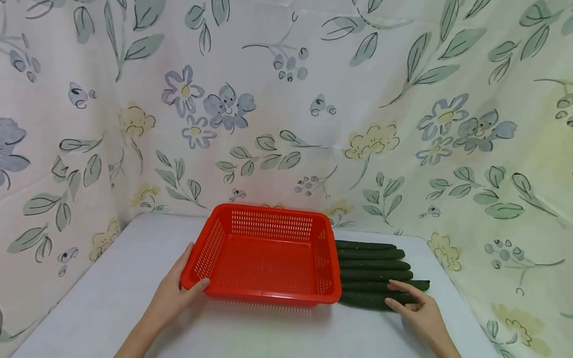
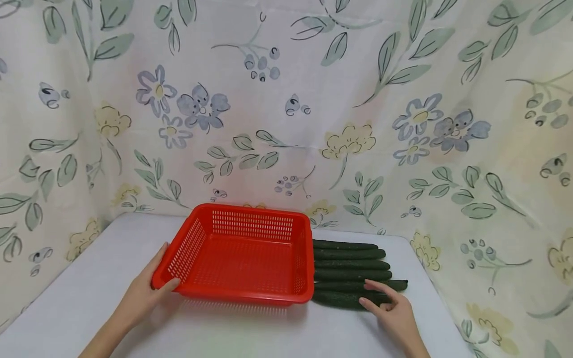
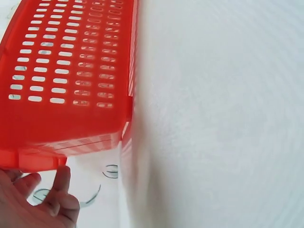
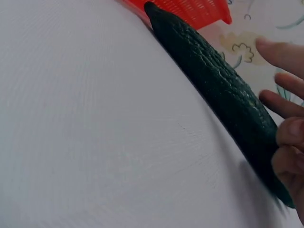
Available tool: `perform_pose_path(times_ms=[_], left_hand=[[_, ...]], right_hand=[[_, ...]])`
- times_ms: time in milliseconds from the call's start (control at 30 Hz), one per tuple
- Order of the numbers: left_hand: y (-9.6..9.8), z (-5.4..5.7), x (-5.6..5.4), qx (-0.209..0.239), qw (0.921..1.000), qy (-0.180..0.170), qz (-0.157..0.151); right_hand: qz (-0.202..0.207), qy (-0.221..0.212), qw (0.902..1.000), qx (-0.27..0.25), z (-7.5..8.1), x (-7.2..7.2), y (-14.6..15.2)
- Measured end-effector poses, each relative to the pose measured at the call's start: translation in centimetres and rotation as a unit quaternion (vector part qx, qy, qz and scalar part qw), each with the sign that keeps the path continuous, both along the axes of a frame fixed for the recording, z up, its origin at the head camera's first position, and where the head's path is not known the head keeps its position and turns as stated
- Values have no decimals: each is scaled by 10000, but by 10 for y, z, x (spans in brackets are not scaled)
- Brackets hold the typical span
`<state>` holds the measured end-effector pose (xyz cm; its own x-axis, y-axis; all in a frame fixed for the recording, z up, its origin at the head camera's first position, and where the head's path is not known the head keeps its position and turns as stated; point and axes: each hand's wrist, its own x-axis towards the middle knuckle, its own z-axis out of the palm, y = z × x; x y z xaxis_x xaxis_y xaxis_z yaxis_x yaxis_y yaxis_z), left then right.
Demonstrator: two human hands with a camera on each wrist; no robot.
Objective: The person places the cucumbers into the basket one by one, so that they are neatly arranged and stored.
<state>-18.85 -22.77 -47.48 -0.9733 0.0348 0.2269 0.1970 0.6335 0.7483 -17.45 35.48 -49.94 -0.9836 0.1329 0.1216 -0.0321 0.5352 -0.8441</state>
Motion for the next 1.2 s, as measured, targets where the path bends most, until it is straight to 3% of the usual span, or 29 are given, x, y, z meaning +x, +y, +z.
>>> perform_pose_path(times_ms=[167, 433, 767, 1200], left_hand=[[-1, -6, -2, 196, 9992, 259, -217], [0, -14, -3, 335, 9993, 115, -149], [1, -13, 2, 576, 9982, -145, -75], [0, -18, 0, 714, 9974, -13, -116]], right_hand=[[324, -422, 9984, -206, -5, 4, 6], [360, 166, 9953, 884, -12, 0, 8], [45, -54, 9934, 1142, -17, -1, 0], [71, 795, 9851, 1524, -21, -3, 1]])
